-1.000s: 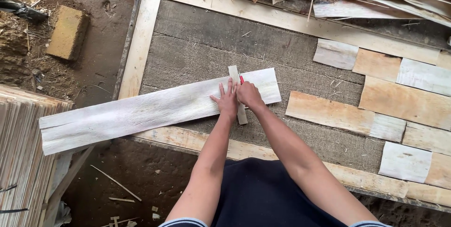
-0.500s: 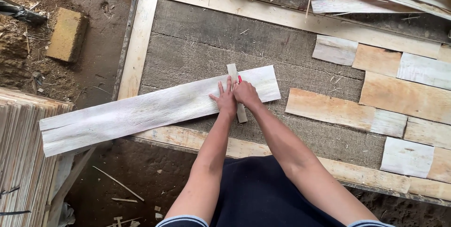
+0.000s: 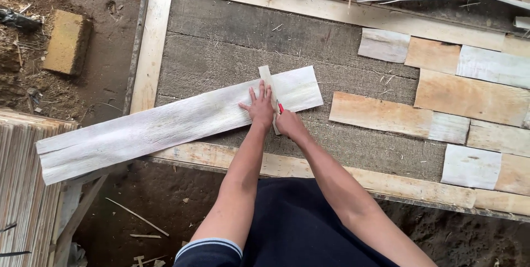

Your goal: Measuring, cutting, and arranging thin wood veneer pieces to create a patterned surface.

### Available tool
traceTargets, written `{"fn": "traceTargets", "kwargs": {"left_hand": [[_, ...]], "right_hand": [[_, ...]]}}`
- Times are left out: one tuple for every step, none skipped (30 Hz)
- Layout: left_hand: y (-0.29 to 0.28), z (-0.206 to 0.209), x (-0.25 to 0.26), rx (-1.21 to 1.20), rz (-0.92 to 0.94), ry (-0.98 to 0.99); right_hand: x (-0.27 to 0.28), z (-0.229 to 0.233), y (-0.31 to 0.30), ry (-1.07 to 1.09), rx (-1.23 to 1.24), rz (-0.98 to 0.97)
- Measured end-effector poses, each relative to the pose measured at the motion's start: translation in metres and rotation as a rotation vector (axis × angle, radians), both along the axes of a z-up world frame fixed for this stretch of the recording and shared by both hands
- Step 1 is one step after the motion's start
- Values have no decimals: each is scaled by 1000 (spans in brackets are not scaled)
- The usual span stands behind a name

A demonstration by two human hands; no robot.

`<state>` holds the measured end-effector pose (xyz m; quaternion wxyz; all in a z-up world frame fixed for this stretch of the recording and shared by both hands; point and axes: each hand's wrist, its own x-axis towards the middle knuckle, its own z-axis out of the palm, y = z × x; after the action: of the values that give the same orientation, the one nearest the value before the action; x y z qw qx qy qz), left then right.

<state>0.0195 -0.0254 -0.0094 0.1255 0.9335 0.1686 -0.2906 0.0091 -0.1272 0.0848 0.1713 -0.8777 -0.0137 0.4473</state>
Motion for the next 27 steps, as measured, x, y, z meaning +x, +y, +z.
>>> {"fn": "traceTargets", "kwargs": {"left_hand": [[-1,8,-1,-2,0,-1],[-1,16,-2,-4,6,-8],[-1,24,-4,-6,12,-15],[-1,22,-5,-6,11,-13],[-2,21,-6,-4,12,-14],[-1,21,-3,0,13,-23],[-1,21,-2,1,12,-28],[-1,21,-3,-5,12,-24],[-1,21,-5,-11,13,-19],[-1,23,-3,-14,10,-25],[-1,24,0,-23,11,-23],[0,24,-5,-30,14,-11],[0,24,-8,-33,13,-7],[0,25,-6,-29,14,-1],[0,25,-4,-25,14,5],[1,24,-3,-25,17,5],[1,23,-2,-23,16,2],[1,22,-3,-22,16,2],[0,23,-5,-24,19,4],[0,25,-5,-24,13,6],[0,27,-4,-24,7,7],[0,31,-5,-23,9,8],[0,36,-6,-26,8,10],[0,40,-4,-28,5,9],[0,42,-4,-26,7,8],[0,44,-4,-25,4,12],[0,46,-4,-23,1,16]], "right_hand": [[-9,0,-3,-1,-2,0],[-20,-1,-6,-8,3,-7],[-31,-1,-8,-15,9,-14],[-35,3,-12,-13,8,-15],[-39,7,-16,-9,7,-15],[-40,11,-19,-13,9,-15],[-44,15,-21,-18,10,-17],[-50,20,-23,2,-2,-24],[-56,25,-25,23,-14,-31],[-56,21,-28,16,-17,-34],[-55,16,-32,9,-7,-61],[-60,12,-34,12,4,-86],[-62,15,-34,16,2,-87],[-59,18,-34,11,1,-91],[-55,21,-34,6,1,-96],[-52,36,-31,6,1,-93],[-49,52,-28,33,9,-84],[-47,66,-26,62,14,-76],[-44,50,-30,65,13,-73],[-38,33,-32,24,42,-89],[-32,17,-35,-17,71,-105],[-28,10,-33,-16,72,-103],[-23,3,-32,-38,93,-116],[-16,-3,-29,-62,114,-130],[-9,17,-20,-63,116,-128],[-4,38,-12,-77,85,-108],[2,58,-4,-90,54,-88]]}}
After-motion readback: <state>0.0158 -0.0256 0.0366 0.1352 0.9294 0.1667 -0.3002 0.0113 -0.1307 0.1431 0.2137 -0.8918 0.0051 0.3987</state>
